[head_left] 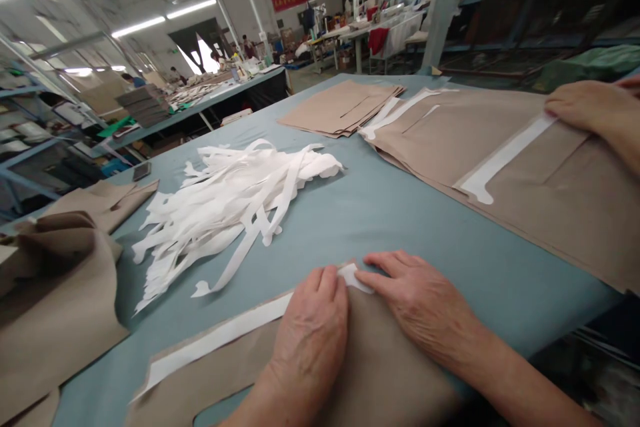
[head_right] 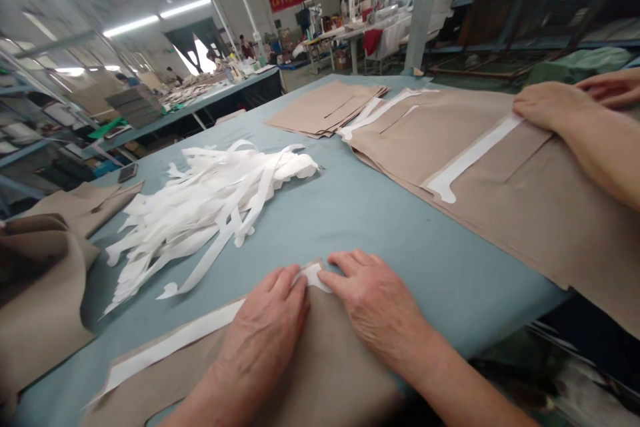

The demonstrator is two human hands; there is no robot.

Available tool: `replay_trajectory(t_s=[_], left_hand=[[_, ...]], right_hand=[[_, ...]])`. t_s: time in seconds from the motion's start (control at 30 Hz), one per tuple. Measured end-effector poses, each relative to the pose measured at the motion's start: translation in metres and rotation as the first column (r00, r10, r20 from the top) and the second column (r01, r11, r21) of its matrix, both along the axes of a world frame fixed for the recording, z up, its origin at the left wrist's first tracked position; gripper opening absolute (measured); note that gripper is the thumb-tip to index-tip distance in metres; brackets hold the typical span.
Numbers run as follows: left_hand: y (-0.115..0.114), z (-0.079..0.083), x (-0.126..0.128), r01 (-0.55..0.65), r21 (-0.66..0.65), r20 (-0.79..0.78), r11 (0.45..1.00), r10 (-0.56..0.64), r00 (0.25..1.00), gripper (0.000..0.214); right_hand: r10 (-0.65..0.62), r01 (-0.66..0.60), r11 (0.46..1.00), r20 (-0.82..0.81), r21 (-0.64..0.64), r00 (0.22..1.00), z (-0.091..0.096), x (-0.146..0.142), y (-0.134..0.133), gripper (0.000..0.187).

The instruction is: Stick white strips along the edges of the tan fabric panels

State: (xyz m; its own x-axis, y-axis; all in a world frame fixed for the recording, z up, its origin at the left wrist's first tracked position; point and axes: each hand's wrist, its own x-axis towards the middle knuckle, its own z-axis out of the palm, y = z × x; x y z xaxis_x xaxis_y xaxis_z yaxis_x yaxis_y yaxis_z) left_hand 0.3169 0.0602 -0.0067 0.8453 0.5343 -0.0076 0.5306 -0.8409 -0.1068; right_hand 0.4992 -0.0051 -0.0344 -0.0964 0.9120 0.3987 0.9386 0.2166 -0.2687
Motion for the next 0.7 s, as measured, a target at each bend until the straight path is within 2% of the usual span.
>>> replay_trajectory(t_s=[0.03, 0.1, 0.17, 0.23, 0.4, 0.57, 0.7], left_hand=[[-0.004, -0.003, 0.0, 0.029, 0.004, 0.06, 1.0, -0.029, 0.998, 0.039], [-0.012, -0.008, -0.001, 0.042, -0.055, 0.15, 0.998, -0.033, 0.988, 0.066], [-0.017, -0.01, -0.005, 0.003, -0.173, 0.16, 0.985, 0.025, 0.987, 0.087], [-0.02, -0.009, -0.012, -0.043, -0.268, 0.124, 0.962, 0.079, 0.989, 0.096], [-0.023, -0.005, -0.04, -0.111, -0.358, 0.08, 0.927, 0.148, 0.986, 0.105], [-0.027, -0.007, -0.07, -0.194, -0.332, 0.063, 0.923, 0.227, 0.972, 0.107], [-0.027, -0.007, -0.096, -0.29, -0.284, 0.084, 0.914, 0.325, 0.942, 0.1]], right_hand=[[0.006, -0.006, 1.0, 0.005, 0.004, 1.0, 0.0, 0.001, 0.0, 0.032], [0.026, -0.026, 1.0, 0.015, 0.014, 1.0, -0.002, 0.002, 0.0, 0.032], [0.045, -0.046, 0.998, 0.031, 0.036, 0.999, -0.005, 0.005, 0.001, 0.034], [0.053, -0.056, 0.997, 0.049, 0.054, 0.997, -0.008, 0.007, 0.002, 0.037], [0.062, -0.067, 0.996, 0.091, 0.059, 0.994, -0.01, 0.009, 0.004, 0.039], [0.085, -0.092, 0.992, 0.096, 0.08, 0.992, -0.011, 0.013, 0.006, 0.04], [0.122, -0.139, 0.982, 0.128, 0.129, 0.984, -0.012, 0.015, 0.009, 0.04]])
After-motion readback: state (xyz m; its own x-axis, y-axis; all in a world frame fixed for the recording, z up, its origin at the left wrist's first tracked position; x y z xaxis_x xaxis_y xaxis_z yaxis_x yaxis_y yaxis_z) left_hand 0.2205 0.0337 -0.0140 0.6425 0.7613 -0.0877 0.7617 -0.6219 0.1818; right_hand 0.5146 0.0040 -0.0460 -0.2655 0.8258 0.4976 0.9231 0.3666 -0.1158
